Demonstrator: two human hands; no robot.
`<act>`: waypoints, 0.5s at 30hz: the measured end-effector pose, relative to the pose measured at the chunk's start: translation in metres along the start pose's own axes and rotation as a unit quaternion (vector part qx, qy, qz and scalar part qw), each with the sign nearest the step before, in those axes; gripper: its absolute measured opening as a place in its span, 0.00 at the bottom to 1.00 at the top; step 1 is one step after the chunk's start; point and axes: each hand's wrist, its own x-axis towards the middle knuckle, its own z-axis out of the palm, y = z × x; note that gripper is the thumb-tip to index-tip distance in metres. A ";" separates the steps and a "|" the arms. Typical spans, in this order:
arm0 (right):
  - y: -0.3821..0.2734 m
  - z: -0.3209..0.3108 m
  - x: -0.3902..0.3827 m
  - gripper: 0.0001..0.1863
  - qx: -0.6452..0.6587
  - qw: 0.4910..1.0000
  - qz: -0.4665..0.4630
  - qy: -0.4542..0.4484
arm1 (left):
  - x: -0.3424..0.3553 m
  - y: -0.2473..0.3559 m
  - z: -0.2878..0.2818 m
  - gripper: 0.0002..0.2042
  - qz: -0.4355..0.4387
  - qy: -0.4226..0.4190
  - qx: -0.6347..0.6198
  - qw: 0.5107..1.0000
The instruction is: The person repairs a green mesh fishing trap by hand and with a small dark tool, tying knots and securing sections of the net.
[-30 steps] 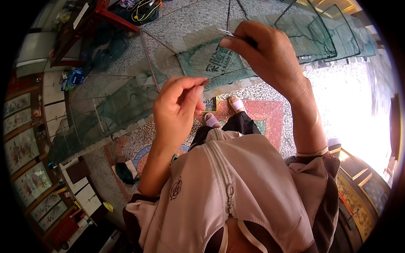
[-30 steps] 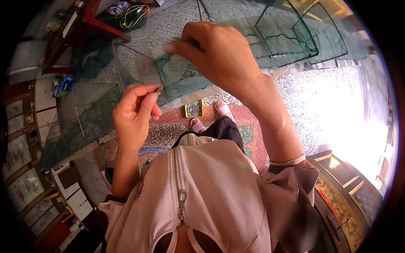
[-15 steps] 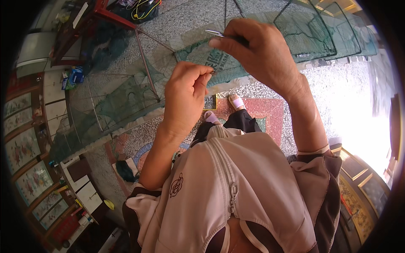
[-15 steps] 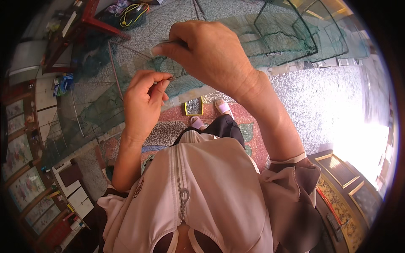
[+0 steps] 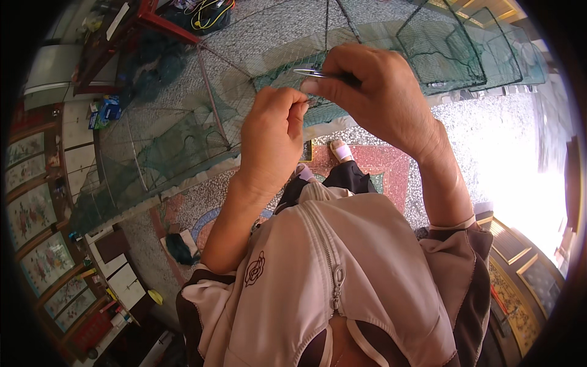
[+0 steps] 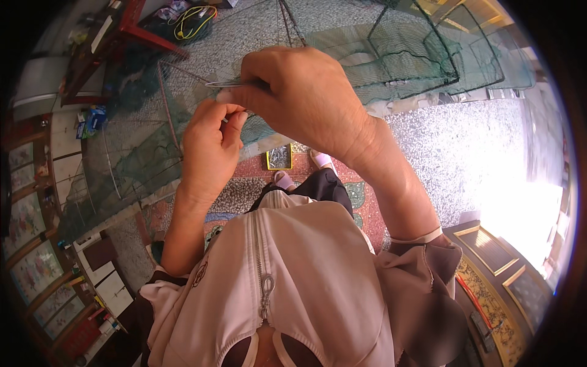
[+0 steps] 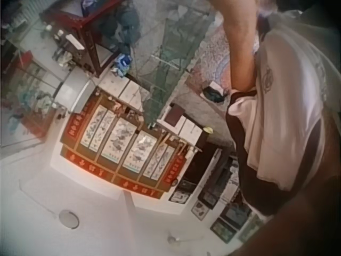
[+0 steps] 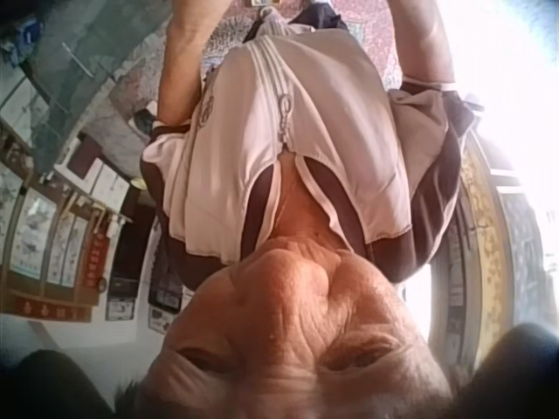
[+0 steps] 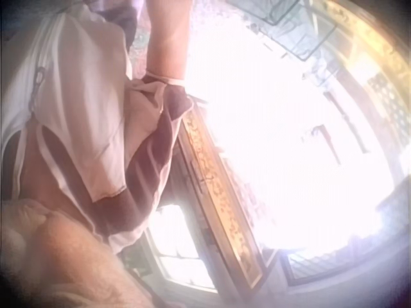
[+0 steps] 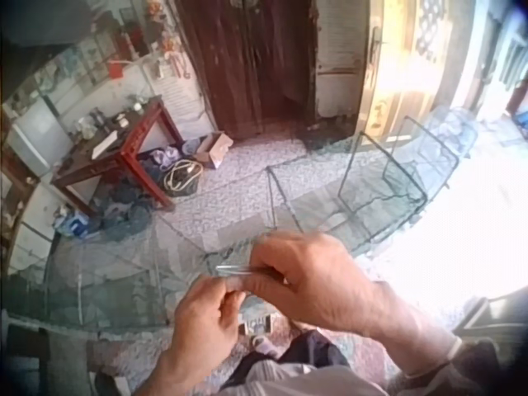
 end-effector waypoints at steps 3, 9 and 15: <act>0.001 -0.001 0.001 0.18 0.011 1.000 0.004 0.000 | 0.000 0.002 0.000 0.04 0.014 -0.006 0.000 1.000; 0.002 0.005 0.003 0.20 0.021 0.999 0.050 0.002 | -0.006 0.004 0.004 0.04 0.003 -0.010 -0.048 0.999; 0.002 0.015 -0.005 0.17 0.041 0.999 -0.003 0.016 | -0.011 -0.001 0.006 0.05 0.038 -0.003 -0.009 0.999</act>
